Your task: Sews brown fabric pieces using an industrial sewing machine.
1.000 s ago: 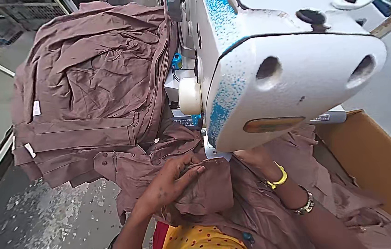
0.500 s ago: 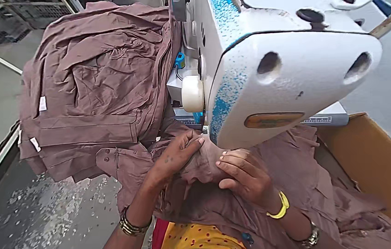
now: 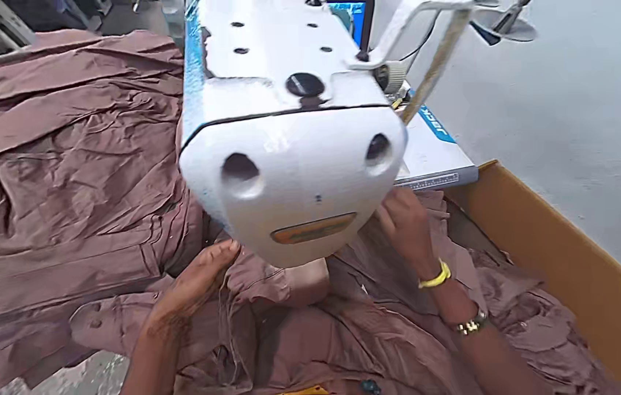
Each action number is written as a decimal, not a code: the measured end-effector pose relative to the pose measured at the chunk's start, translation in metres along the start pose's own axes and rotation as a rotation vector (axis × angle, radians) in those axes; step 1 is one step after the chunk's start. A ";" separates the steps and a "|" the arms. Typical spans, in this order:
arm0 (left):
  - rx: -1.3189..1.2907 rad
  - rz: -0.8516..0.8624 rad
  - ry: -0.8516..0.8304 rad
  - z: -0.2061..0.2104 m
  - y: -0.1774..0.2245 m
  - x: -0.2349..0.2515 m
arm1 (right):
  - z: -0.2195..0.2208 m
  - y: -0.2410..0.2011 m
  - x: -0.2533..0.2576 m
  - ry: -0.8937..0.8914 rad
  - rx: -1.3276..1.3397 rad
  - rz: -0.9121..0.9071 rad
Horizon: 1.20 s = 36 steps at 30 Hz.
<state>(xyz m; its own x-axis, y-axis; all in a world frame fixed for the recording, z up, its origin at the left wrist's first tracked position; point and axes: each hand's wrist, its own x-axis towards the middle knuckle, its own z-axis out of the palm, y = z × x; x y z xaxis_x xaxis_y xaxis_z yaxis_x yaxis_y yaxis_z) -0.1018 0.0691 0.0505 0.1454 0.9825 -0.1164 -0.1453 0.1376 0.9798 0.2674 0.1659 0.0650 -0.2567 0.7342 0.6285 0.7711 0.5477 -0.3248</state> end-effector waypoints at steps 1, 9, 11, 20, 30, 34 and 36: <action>0.003 -0.016 -0.110 -0.010 -0.012 -0.002 | 0.000 0.022 0.009 -0.033 -0.093 0.074; 0.158 -0.051 -0.116 -0.011 -0.033 -0.005 | 0.016 0.086 0.042 -0.166 -0.278 0.126; 0.160 -0.044 -0.063 -0.012 -0.033 -0.008 | 0.018 0.087 0.044 -0.173 -0.296 0.112; -0.007 0.094 0.239 0.013 -0.024 -0.019 | -0.009 0.058 0.031 -0.048 0.064 0.236; 0.868 0.608 -0.319 0.102 -0.020 -0.061 | 0.003 -0.088 0.011 -0.039 0.170 -0.439; 0.936 0.567 -0.154 0.108 -0.006 -0.047 | 0.011 -0.111 0.015 0.008 0.021 -0.542; 0.871 0.579 -0.105 0.105 0.003 -0.045 | 0.002 -0.106 0.009 -0.100 0.251 -0.428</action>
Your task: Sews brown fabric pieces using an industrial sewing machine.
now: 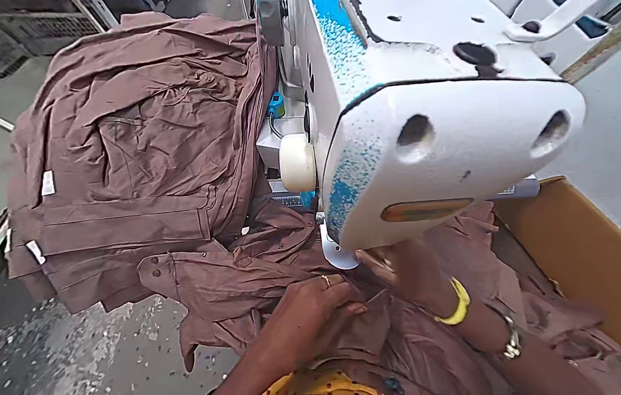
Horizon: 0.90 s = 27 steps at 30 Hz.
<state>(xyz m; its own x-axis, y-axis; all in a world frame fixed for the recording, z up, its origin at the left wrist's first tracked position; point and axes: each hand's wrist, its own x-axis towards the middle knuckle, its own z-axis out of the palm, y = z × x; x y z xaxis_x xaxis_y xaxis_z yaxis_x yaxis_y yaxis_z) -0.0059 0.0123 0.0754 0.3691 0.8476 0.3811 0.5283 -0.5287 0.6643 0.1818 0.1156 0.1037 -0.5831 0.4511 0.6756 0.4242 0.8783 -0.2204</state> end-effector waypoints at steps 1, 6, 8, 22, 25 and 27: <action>-0.041 -0.006 0.039 -0.005 -0.001 0.001 | -0.005 -0.002 -0.006 -0.057 0.207 0.071; -0.327 -0.203 0.220 -0.023 -0.021 0.018 | -0.002 -0.001 -0.030 -0.130 0.529 0.349; -0.521 -0.391 0.291 -0.024 -0.027 0.026 | 0.001 0.011 -0.027 -0.059 0.494 0.468; -0.654 -0.558 0.382 -0.022 -0.026 0.040 | -0.006 0.063 -0.017 -0.027 -0.024 0.496; -0.655 -0.559 0.378 -0.019 -0.028 0.040 | -0.010 0.096 -0.018 -0.061 -0.301 0.486; -0.635 -0.552 0.384 -0.018 -0.029 0.042 | -0.004 0.113 -0.015 -0.121 -0.350 0.444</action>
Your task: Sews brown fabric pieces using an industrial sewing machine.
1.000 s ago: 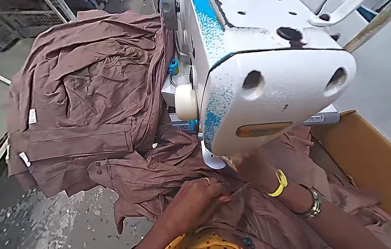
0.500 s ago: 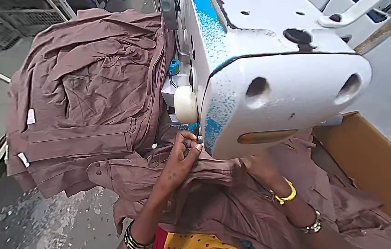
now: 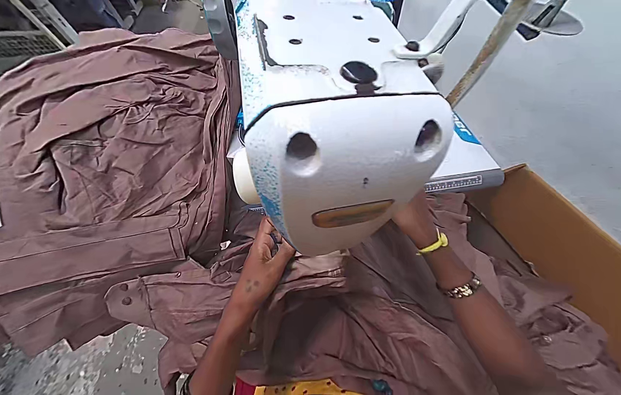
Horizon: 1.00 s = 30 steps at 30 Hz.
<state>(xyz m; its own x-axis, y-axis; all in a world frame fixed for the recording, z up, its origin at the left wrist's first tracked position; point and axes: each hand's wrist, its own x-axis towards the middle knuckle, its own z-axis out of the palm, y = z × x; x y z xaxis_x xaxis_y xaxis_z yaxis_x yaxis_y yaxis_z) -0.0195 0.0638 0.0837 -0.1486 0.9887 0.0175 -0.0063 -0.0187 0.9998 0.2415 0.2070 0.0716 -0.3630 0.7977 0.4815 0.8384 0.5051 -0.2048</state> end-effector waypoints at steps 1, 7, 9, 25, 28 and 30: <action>0.009 0.011 -0.003 0.000 0.000 0.001 | 0.007 0.003 0.006 -0.039 -0.025 -0.023; 0.028 0.020 -0.021 -0.002 -0.001 -0.002 | 0.010 -0.004 0.001 0.048 0.076 -0.062; 0.019 -0.001 -0.016 -0.001 0.000 -0.003 | 0.005 -0.004 -0.007 0.132 0.175 -0.019; 0.226 0.388 -0.645 -0.032 0.007 -0.050 | -0.032 -0.079 -0.028 0.283 0.209 -0.577; 0.353 0.410 -0.673 -0.053 0.009 -0.063 | -0.031 -0.103 -0.018 0.224 0.168 -0.705; 0.499 0.340 -0.570 -0.072 0.003 -0.070 | -0.038 -0.099 -0.018 0.146 0.302 -0.574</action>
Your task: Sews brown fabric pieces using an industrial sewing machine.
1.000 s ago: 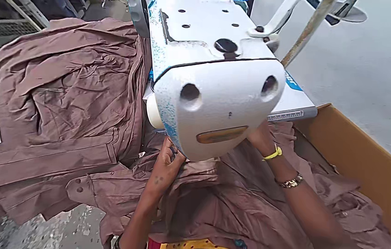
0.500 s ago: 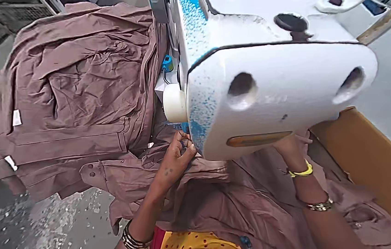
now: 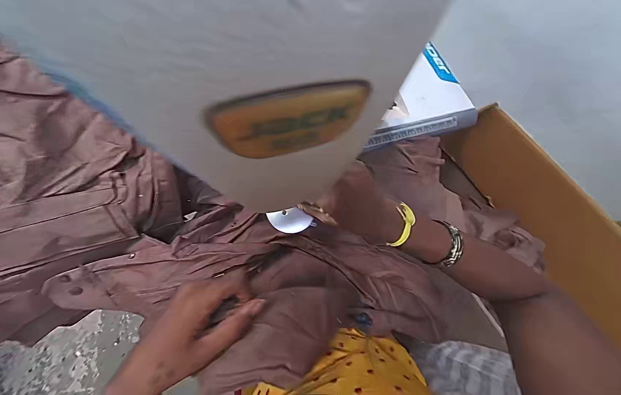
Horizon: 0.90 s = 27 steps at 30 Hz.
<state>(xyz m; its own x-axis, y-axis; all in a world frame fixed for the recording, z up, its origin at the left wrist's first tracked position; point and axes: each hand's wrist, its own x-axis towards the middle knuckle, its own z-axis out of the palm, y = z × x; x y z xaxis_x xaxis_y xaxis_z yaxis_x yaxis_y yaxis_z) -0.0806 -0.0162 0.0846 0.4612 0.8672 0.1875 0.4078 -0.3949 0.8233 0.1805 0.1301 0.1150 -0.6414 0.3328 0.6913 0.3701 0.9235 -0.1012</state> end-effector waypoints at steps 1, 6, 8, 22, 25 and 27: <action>0.006 -0.067 -0.001 -0.007 -0.002 -0.011 | -0.009 0.002 -0.008 -0.032 0.118 0.148; 0.013 -0.321 0.060 -0.008 -0.006 -0.059 | -0.062 0.007 -0.101 -1.012 0.257 0.860; 0.070 -0.267 0.129 0.017 -0.011 -0.048 | -0.061 -0.008 -0.120 -1.241 0.260 0.789; -0.552 -0.622 0.743 0.015 0.009 -0.053 | 0.020 -0.098 -0.052 -0.330 0.710 0.625; -0.491 -0.725 0.724 0.022 0.003 -0.068 | 0.049 -0.085 -0.029 -0.470 0.804 0.839; -0.352 -0.725 0.739 0.024 -0.002 -0.073 | 0.066 -0.088 -0.023 -0.424 0.963 0.853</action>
<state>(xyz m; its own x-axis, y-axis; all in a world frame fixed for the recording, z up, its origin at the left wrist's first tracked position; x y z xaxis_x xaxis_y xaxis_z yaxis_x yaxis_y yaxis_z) -0.0968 -0.0860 0.0563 -0.4324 0.8731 -0.2252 0.0888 0.2898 0.9529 0.1181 0.0544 0.0606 -0.6711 0.7356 -0.0922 0.2518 0.1093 -0.9616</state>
